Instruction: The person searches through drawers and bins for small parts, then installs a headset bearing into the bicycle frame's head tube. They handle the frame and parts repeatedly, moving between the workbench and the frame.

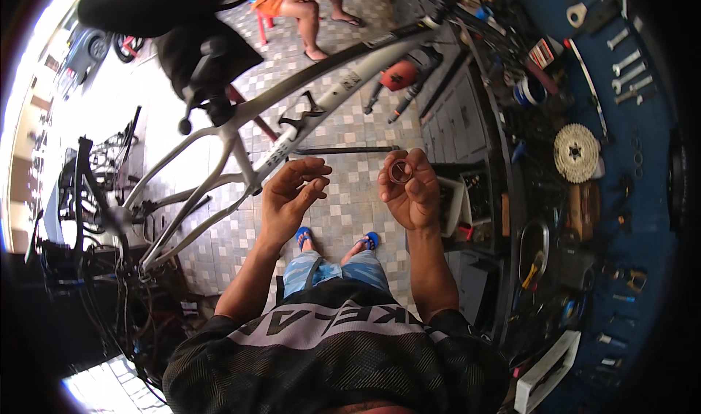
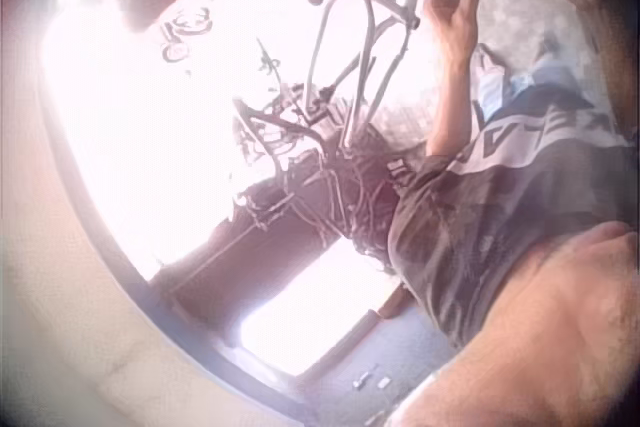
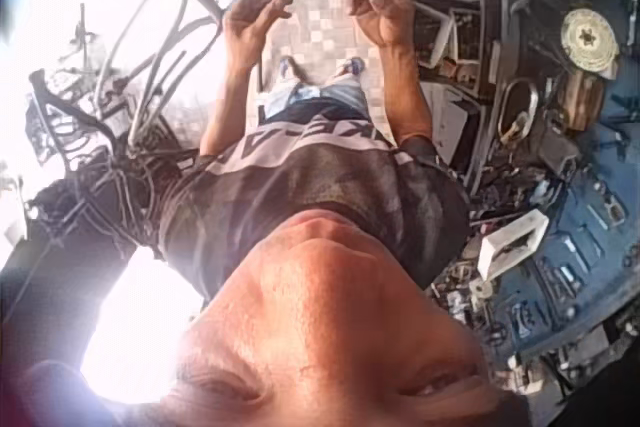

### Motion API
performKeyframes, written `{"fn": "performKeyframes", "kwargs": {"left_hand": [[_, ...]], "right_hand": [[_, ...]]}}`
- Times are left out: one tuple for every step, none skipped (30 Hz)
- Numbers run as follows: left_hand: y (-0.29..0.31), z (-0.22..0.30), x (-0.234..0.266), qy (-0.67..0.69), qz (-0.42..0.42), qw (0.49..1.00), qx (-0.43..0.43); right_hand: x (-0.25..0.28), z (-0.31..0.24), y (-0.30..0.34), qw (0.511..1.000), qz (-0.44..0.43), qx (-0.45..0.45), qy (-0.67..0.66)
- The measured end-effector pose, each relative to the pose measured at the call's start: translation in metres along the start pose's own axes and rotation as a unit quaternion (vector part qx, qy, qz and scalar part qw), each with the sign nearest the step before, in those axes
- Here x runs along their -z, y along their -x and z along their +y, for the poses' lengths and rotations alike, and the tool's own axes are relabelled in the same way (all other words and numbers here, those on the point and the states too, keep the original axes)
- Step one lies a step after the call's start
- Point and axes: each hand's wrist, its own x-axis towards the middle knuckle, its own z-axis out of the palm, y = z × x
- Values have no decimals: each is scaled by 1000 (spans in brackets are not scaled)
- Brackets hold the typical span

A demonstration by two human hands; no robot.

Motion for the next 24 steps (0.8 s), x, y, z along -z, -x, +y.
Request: {"fn": "performKeyframes", "kwargs": {"left_hand": [[11, 7, 16, -12, 31, 999, -3], [24, 12, 34, -17, 57, 998, -13], [40, 16, 53, -22, 85, 996, -21], [56, 19, 71, -28, 113, 993, -28], [72, 21, 89, -33, 145, 988, -41], [90, 23, 107, -40, 175, 982, -52], [108, 25, 124, -48, 203, 976, -61], [127, 24, 141, -31, 235, 970, -60], [146, 25, 159, -28, 263, 963, -60], [165, 25, 178, -24, 289, 955, -61], [184, 26, 195, -20, 315, 947, -62], [201, 27, 210, -8, 341, 938, -67], [218, 29, 225, -14, 364, 929, -73], [232, 30, 239, -19, 385, 920, -78], [245, 32, 253, -23, 404, 911, -83], [256, 32, 266, -24, 415, 905, -90], [265, 38, 277, -34, 425, 899, -95], [273, 44, 285, -38, 426, 897, -108], [279, 51, 292, -42, 426, 896, -121], [283, 60, 297, -50, 417, 896, -142], [283, 68, 302, -55, 409, 896, -162], [283, 77, 305, -59, 400, 896, -183], [280, 88, 307, -94, 395, 894, -189], [277, 100, 307, -127, 391, 891, -195]], "right_hand": [[-11, 10, -12, 1000, -15, -22, 10], [-21, 23, -22, 998, -34, -46, 19], [-31, 37, -30, 996, -53, -71, 26], [-42, 52, -38, 992, -73, -95, 33], [-52, 68, -44, 988, -91, -118, 42], [-64, 87, -52, 982, -127, -137, 31], [-76, 109, -57, 977, -150, -148, 23], [-88, 130, -62, 973, -170, -156, 21], [-102, 151, -67, 968, -192, -162, 15], [-118, 173, -74, 962, -219, -164, 3], [-132, 195, -76, 957, -228, -176, -11], [-145, 215, -78, 953, -237, -186, -25], [-158, 235, -79, 949, -244, -196, -38], [-172, 253, -81, 945, -260, -196, -33], [-182, 269, -84, 939, -274, -207, -34], [-191, 285, -87, 935, -281, -213, -26], [-201, 301, -88, 933, -287, -218, -21], [-210, 313, -90, 929, -296, -221, -5], [-219, 325, -92, 927, -305, -219, 15], [-226, 336, -94, 924, -313, -217, 31], [-234, 346, -94, 921, -320, -217, 51], [-242, 355, -94, 917, -326, -220, 68], [-250, 363, -95, 912, -342, -211, 87], [-257, 370, -94, 906, -357, -202, 106]]}}
